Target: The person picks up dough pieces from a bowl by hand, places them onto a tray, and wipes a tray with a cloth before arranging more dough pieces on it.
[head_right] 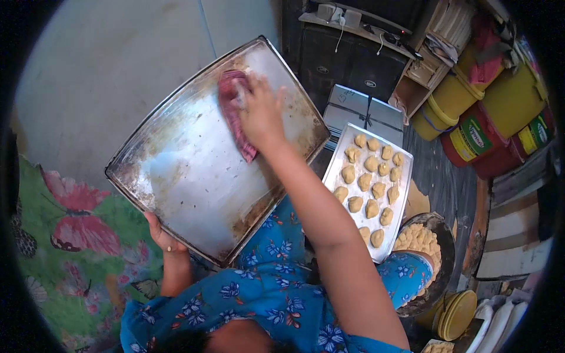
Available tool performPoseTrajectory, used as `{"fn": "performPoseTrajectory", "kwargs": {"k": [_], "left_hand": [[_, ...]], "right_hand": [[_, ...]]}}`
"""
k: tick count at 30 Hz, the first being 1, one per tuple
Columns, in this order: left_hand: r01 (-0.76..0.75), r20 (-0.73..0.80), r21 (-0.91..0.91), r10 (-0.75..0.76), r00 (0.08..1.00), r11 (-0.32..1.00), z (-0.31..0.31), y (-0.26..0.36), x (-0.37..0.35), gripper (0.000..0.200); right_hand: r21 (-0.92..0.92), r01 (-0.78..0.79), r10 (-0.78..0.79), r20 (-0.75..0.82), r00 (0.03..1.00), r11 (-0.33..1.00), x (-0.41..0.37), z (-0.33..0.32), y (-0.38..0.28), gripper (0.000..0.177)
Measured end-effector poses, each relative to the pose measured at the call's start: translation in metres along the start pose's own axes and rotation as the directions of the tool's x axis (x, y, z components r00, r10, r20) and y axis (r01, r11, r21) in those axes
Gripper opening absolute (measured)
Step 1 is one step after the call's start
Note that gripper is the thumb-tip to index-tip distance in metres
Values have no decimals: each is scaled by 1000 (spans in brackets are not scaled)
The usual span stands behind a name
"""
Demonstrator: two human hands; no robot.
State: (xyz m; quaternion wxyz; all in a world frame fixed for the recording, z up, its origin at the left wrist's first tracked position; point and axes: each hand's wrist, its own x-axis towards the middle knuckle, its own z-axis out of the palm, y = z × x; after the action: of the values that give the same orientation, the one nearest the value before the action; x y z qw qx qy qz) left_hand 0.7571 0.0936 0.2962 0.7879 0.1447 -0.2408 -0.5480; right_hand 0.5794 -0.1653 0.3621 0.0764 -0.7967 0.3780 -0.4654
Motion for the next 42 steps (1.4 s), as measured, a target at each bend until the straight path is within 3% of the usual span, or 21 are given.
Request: {"fn": "performPoseTrajectory", "kwargs": {"k": [5,8,10,12,13,15,16,17,19,21,24,25,28,29,31,34,35,36,37,40,42], "left_hand": [[-13,-72,62,17,997,998,3,-11,7,72],[1,-9,63,0,1000,998,-8,-17,10,70],[-18,-25,78,20,999,997,-4,-22,15,69],[-57,-124,126,72,990,990,12,-30,18,68],[-69,-15,122,72,997,990,9,-27,16,67],[5,16,-17,-5,1000,1000,-1,-16,11,69],[44,37,-84,-41,998,996,-5,-10,8,70],[151,233,-338,-73,970,929,-4,-4,2,74],[28,123,-168,-7,992,985,3,10,-10,76],[-43,64,-48,46,997,998,-11,19,-21,79],[-8,85,-106,17,996,994,-8,14,-8,79],[0,58,-128,8,998,992,-8,10,1,78],[63,124,-227,-35,992,972,-9,1,29,79],[111,232,-282,-44,972,953,-10,3,33,80],[20,81,-44,-17,997,999,-8,8,27,79],[-44,27,-98,47,999,994,9,22,7,75],[-20,53,-140,28,998,990,12,26,0,73],[-35,16,-99,37,999,994,11,28,-5,72],[-50,-18,-58,49,999,997,8,31,-9,72],[-73,17,-29,74,997,997,9,30,-4,68],[-101,35,-16,102,994,995,2,29,8,66]], "right_hand": [[68,157,-156,-28,987,985,-26,-5,-60,57],[285,231,-265,85,961,930,-43,9,-73,56],[424,420,-487,59,871,802,-63,13,-106,56],[388,488,-533,12,846,782,-60,7,-122,53],[369,520,-556,-10,831,770,-59,6,-126,51],[275,465,-468,-61,882,841,-17,27,-100,43],[201,349,-376,117,919,915,11,24,-73,39],[164,209,-213,8,977,964,27,7,-47,30],[203,-97,140,-211,967,974,61,-29,5,21],[109,-235,259,-406,877,966,64,-25,63,26],[240,-35,98,-255,962,970,30,-12,0,32],[181,134,-112,-124,986,974,1,5,-26,36],[340,551,-629,187,754,762,-81,6,-112,43],[344,567,-638,141,757,749,-88,7,-108,45],[357,596,-652,51,757,719,-100,-1,-94,48],[176,224,-249,137,959,958,-62,-1,9,33],[255,11,-29,67,997,967,-48,-5,43,30],[200,30,-4,-127,992,979,-43,-11,82,29],[-133,-180,126,-338,933,975,-49,-10,83,32],[169,-221,242,-112,964,961,-60,8,37,29],[293,75,-123,147,981,953,-95,15,-30,22]]}}
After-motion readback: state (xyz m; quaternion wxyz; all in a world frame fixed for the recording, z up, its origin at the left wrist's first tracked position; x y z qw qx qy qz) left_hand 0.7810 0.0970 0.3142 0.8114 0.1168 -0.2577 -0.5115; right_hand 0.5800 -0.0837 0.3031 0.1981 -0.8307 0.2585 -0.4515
